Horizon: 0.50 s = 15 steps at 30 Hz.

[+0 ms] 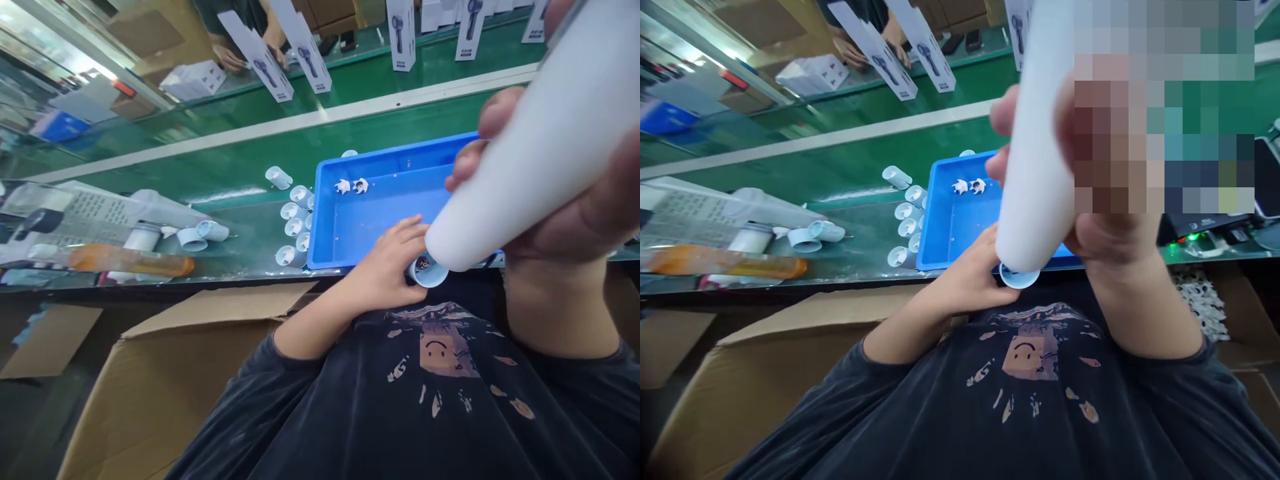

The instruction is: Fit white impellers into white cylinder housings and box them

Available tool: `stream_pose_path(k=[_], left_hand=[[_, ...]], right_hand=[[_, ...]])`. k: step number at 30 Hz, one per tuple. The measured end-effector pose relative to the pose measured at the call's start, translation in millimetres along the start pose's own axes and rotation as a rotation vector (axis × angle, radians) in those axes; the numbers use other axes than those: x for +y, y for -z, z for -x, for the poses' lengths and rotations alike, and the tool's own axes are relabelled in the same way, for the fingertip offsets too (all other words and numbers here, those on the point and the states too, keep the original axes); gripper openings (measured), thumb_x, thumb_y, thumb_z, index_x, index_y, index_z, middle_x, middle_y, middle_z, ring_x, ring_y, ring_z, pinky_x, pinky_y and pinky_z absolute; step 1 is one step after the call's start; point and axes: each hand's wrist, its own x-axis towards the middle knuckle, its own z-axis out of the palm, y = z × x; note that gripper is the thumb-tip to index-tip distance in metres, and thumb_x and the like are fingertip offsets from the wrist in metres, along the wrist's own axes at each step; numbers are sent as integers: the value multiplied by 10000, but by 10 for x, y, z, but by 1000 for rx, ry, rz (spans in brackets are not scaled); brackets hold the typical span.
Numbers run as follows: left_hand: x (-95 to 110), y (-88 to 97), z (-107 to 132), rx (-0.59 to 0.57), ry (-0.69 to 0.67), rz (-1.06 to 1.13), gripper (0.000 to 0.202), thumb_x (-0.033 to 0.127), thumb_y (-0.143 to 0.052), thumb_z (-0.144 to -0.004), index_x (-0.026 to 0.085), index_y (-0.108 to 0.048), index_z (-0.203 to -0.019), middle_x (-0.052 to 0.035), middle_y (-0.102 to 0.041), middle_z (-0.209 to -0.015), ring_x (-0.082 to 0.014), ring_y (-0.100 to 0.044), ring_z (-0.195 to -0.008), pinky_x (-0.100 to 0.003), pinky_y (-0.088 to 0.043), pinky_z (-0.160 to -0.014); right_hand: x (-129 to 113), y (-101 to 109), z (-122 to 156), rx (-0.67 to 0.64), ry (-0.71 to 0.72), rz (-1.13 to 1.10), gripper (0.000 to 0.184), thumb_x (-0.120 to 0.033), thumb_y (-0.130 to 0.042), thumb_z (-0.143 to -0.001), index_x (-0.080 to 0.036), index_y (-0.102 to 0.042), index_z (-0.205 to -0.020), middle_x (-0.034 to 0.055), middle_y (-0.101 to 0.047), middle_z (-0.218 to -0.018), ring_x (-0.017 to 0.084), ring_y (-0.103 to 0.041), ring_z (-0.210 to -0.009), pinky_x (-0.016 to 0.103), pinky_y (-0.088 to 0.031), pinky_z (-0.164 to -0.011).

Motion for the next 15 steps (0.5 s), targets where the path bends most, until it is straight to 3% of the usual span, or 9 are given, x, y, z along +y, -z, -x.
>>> stream_pose_path(k=[2, 4, 6, 8, 11, 15], left_hand=[[61, -71, -15, 48, -9, 58, 407, 168, -629, -659, 142, -595, -1064, -105, -650, -1080, -264, -605, -993, -411, -489, -893], [96, -133, -18, 97, -13, 121, 336, 259, -686, -686, 139, -593, -985, -72, -658, -931, -214, -616, -823, -344, -507, -749], [116, -180, -25, 152, -38, 144, 373, 404, -742, -700, 154, -594, -933, -50, -657, -873, -191, -613, -764, -315, -497, -695], [131, -212, -33, 203, -67, 135, 370, 452, -751, -708, 164, -593, -879, -33, -651, -823, -175, -611, -733, -293, -488, -668], [150, -237, -35, 261, -72, 104, 287, 381, -736, -719, 166, -583, -831, -13, -629, -760, -150, -594, -681, -266, -471, -625], [170, -260, -26, 266, -35, 85, 281, 370, -740, -692, 174, -580, -814, -8, -625, -747, -151, -591, -671, -268, -467, -610]], right_hand=[[-16, -51, 25, -1, 44, -145, 964, -913, 1, -759, -234, -575, -1127, 63, -555, -1161, 253, -627, -1043, 385, -573, -804], [-94, -140, 66, 90, 31, -204, 1025, -873, 126, -755, -201, -604, -1013, 71, -586, -1033, 213, -659, -934, 364, -582, -772], [-202, -237, 109, 207, -15, -242, 1092, -799, 257, -749, -182, -619, -959, 88, -590, -872, 184, -664, -804, 346, -583, -695], [-290, -303, 147, 331, -32, -282, 1118, -751, 300, -758, -180, -634, -989, 97, -580, -786, 178, -643, -710, 356, -567, -631], [-330, -317, 185, 330, 13, -409, 1081, -753, 246, -795, -198, -649, -1039, 99, -595, -813, 166, -622, -673, 371, -553, -630], [-289, -296, 199, 303, 61, -481, 1037, -766, 189, -817, -225, -684, -959, 96, -597, -824, 151, -619, -684, 352, -542, -634]])
